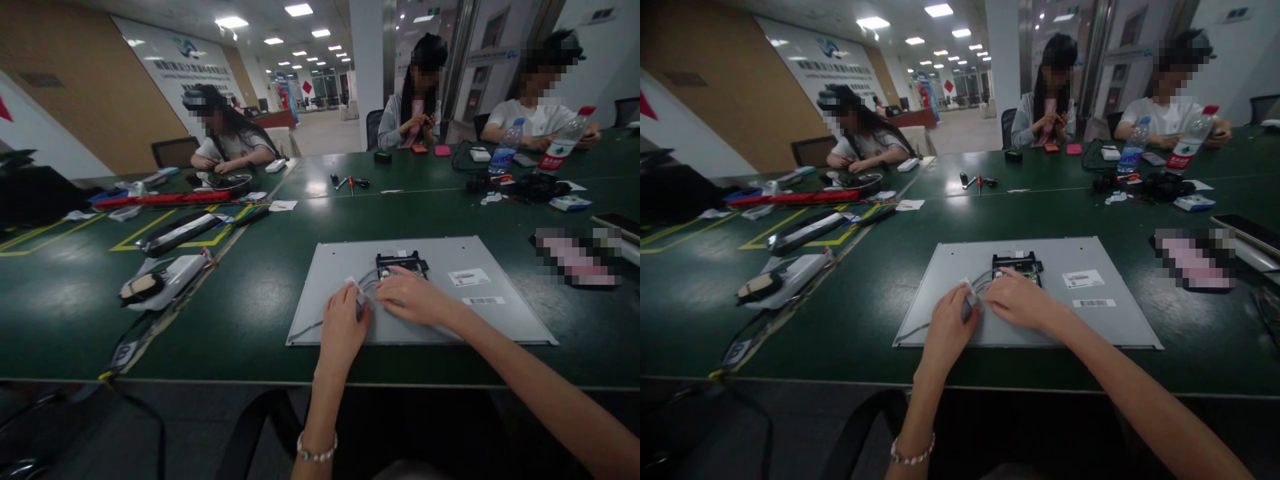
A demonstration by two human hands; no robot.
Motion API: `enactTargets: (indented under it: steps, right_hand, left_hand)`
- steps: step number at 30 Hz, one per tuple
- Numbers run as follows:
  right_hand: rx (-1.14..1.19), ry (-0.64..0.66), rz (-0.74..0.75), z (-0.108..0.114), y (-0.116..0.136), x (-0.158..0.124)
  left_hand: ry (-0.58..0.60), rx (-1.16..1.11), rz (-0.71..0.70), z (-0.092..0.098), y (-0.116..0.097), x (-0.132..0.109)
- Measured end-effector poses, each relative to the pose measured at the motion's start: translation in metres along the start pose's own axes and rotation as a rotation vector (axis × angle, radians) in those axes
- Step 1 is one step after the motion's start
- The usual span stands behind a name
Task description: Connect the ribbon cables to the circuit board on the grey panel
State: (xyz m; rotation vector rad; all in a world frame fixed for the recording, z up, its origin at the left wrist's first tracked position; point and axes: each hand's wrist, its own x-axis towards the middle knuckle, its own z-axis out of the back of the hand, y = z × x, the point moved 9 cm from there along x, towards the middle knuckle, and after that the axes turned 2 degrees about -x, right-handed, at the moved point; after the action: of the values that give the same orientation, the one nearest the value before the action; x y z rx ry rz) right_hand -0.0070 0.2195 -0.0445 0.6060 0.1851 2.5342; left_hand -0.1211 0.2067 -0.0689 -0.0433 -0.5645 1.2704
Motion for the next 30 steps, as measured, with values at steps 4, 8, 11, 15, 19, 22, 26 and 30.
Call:
enactTargets:
  steps: [4, 8, 11, 15, 19, 22, 26, 30]
  right_hand:
    - [-0.035, -0.099, -0.196, 0.030, -0.049, -0.017]
    - [-0.145, -0.128, -0.490, 0.062, -0.116, -0.067]
    - [-0.225, -0.075, -0.644, 0.073, -0.150, -0.115]
    - [-0.269, 0.182, -0.833, 0.052, -0.176, -0.172]
    - [-0.217, 0.344, -0.829, 0.024, -0.175, -0.198]
    - [-0.233, 0.364, -0.825, 0.017, -0.171, -0.201]
    - [-0.250, 0.384, -0.833, 0.012, -0.167, -0.197]
    - [-0.254, 0.388, -0.831, 0.008, -0.160, -0.188]
  left_hand:
    - [-0.022, 0.004, -0.020, 0.004, -0.005, -0.001]
    - [-0.053, 0.004, -0.034, 0.008, -0.007, -0.003]
    - [-0.068, -0.011, -0.046, 0.010, -0.008, -0.004]
    - [-0.060, -0.033, -0.047, 0.010, -0.008, -0.005]
    - [-0.072, -0.056, -0.050, 0.011, -0.007, -0.006]
    - [-0.108, -0.077, -0.046, 0.013, -0.006, -0.007]
    - [-0.132, -0.081, -0.040, 0.015, -0.004, -0.008]
    - [-0.143, -0.071, -0.040, 0.018, -0.005, -0.007]
